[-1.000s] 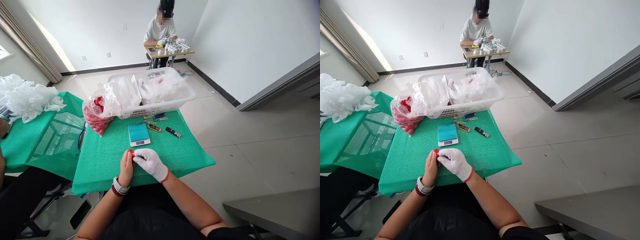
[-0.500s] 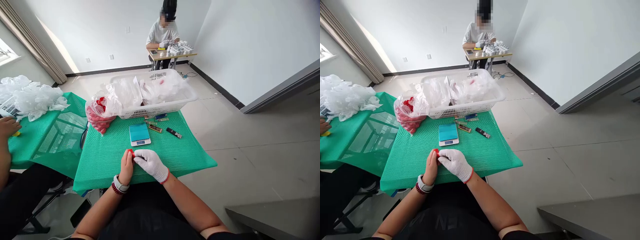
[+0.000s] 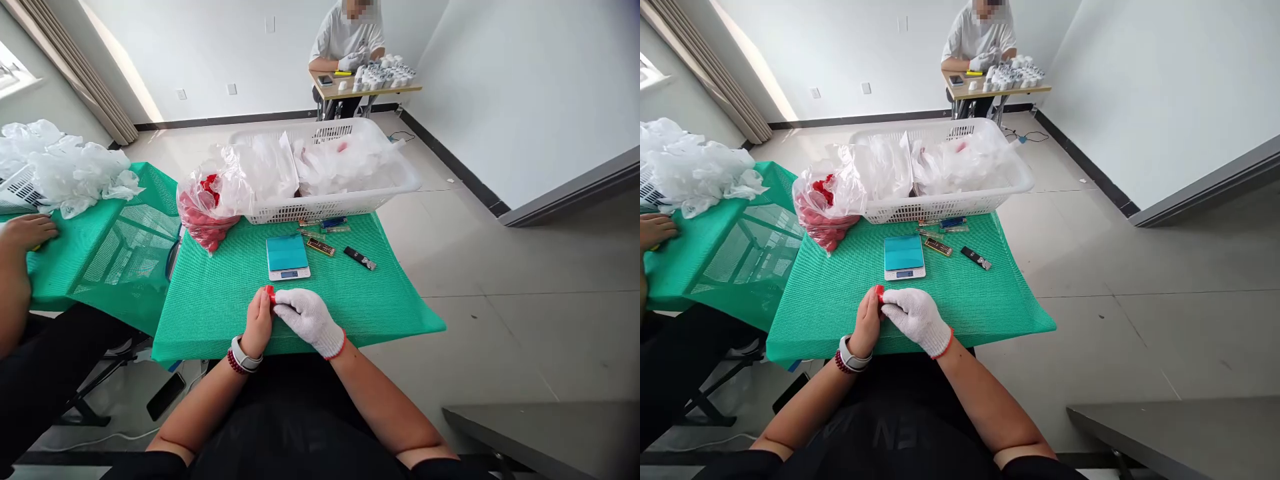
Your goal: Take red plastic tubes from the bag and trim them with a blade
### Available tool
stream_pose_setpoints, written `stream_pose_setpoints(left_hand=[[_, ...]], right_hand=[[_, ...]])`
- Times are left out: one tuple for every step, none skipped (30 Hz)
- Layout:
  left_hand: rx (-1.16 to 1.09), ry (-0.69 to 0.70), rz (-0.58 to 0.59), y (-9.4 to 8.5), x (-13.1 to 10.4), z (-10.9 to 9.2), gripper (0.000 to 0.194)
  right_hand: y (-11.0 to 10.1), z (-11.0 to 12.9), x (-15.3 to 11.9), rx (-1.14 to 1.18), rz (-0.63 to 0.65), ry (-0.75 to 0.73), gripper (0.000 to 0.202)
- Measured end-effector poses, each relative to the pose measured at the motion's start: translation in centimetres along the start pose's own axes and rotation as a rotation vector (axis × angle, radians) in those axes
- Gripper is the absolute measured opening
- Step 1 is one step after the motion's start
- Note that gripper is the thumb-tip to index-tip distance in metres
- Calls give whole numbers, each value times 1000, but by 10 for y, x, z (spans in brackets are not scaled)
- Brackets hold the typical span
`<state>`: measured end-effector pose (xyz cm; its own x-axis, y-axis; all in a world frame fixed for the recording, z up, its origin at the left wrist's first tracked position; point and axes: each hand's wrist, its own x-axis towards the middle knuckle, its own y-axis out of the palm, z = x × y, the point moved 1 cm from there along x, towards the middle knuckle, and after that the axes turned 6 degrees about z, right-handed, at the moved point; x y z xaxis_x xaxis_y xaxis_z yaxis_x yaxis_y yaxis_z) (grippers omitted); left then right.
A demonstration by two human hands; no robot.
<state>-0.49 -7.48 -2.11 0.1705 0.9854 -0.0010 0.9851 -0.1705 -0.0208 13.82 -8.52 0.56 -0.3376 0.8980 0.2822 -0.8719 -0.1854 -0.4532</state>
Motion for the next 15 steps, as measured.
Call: stream_pose_setpoints(left_hand=[[-2,2,10,0,0,0,49],[-12,5,24,1,0,0,46],[-28,11,42,1,0,0,43],[-46,21,59,2,0,0,40],[-63,33,71,2,1,1,37],[-75,43,76,3,1,1,36],[-82,49,75,3,0,1,35],[-82,49,69,2,0,1,35],[-75,44,60,2,0,1,35],[-66,38,48,1,-1,2,37],[-57,32,39,0,-1,2,40],[-50,29,32,0,-1,2,42],[-45,29,30,-1,-1,2,43],[-44,31,29,-1,-1,2,43],[-50,35,33,-1,-1,2,41]], right_hand=[[0,-2,0,3,1,23,15],[0,-3,1,13,-7,56,17],[-1,-4,1,27,-23,94,19],[-1,-5,2,43,-43,127,19],[-2,-5,3,58,-62,153,18],[-3,-5,4,70,-75,170,16],[-4,-4,4,75,-70,177,15],[-4,-2,4,75,-47,173,15],[-4,0,5,74,-14,157,15],[-5,2,5,75,22,132,15],[-4,4,5,77,58,102,15],[-4,5,4,76,84,73,15],[-4,6,4,67,97,54,16],[-4,6,4,49,94,50,17],[-3,5,4,27,76,60,18]])
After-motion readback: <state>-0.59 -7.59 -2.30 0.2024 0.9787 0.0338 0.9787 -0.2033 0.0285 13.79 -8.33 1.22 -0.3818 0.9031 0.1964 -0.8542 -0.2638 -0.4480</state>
